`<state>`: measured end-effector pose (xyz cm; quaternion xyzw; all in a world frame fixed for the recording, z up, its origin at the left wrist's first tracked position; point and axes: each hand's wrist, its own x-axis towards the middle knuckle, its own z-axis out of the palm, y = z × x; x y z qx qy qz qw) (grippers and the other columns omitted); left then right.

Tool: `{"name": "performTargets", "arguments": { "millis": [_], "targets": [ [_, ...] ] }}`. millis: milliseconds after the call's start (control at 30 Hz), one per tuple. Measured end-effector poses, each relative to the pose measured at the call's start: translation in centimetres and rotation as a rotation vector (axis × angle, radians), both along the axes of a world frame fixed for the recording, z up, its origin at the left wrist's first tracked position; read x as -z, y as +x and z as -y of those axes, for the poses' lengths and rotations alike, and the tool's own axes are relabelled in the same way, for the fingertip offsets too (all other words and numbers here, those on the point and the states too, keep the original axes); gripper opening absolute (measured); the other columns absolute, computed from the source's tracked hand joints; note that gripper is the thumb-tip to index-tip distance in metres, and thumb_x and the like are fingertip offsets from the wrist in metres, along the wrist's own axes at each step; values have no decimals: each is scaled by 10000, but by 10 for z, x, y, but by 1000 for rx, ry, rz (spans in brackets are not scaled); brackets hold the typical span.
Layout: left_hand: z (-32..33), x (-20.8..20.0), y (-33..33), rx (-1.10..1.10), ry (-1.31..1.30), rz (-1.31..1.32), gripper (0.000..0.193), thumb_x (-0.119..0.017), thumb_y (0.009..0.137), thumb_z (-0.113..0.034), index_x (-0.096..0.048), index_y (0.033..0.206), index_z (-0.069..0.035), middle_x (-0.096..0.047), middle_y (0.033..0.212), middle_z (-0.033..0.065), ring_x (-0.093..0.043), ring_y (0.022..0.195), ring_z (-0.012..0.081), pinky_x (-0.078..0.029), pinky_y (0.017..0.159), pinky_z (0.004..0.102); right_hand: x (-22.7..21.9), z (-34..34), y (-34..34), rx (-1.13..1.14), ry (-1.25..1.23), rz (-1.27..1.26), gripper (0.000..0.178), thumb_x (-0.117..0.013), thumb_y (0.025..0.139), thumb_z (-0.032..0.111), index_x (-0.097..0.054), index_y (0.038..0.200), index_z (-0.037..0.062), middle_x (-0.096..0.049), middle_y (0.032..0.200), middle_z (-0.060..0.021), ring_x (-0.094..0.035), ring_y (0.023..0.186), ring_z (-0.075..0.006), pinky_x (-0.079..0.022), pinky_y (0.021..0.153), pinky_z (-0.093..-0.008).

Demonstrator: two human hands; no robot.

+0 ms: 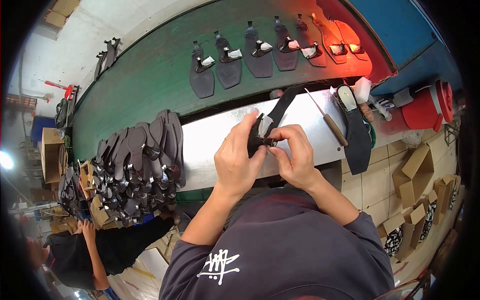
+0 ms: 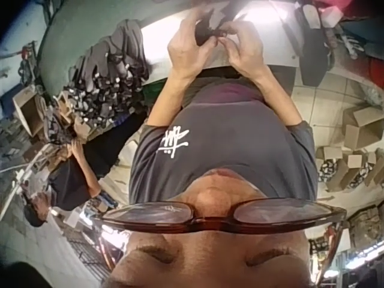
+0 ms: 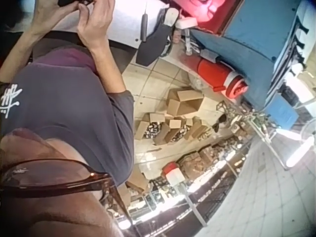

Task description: The person is assembling and finishing components of a shoe at a manufacturing station.

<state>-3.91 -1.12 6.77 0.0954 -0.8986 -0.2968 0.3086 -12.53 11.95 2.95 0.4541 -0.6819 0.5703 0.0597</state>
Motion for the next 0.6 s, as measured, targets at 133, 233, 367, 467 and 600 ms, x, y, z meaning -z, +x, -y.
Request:
{"name": "performTargets", "arguments": {
  "millis": [133,233,367,467,600],
  "targets": [
    [-1,7,2,7,-13,12,302,-760,646,21,-697,937,-22,-659,1045,145,-680,856,230,-547,718,300,3,3,2,7,-7,92,228,-698,813,85,-566,975,-6,-611,894,-107,-561,832,-291,-469,708,-379],
    [0,11,4,-18,64,-3,228,-768,652,10,-709,871,-18,-662,1050,138,-676,844,201,-540,711,281,1,4,6,19,18,93,225,-697,818,96,-566,967,-9,-608,888,-111,-555,817,-291,-469,702,-378],
    [8,21,7,-30,343,21,188,-775,675,-10,-703,849,-7,-655,1073,125,-660,886,180,-523,767,287,-1,-2,-3,16,11,-11,229,-702,832,100,-570,978,-17,-619,890,-101,-564,787,-247,-475,704,-356],
    [13,30,13,18,768,6,198,-793,681,4,-697,854,10,-648,1086,114,-633,960,179,-494,840,297,14,-16,-9,78,-13,326,193,-689,868,100,-543,941,-1,-622,934,-87,-570,798,-177,-485,725,-332],
    [14,38,23,153,1175,-11,186,-778,689,59,-681,838,5,-607,1178,136,-571,1092,213,-453,935,333,22,-21,-13,-45,-299,953,182,-658,908,110,-490,915,42,-606,1007,-89,-558,844,-132,-503,784,-326]
  ]
}}
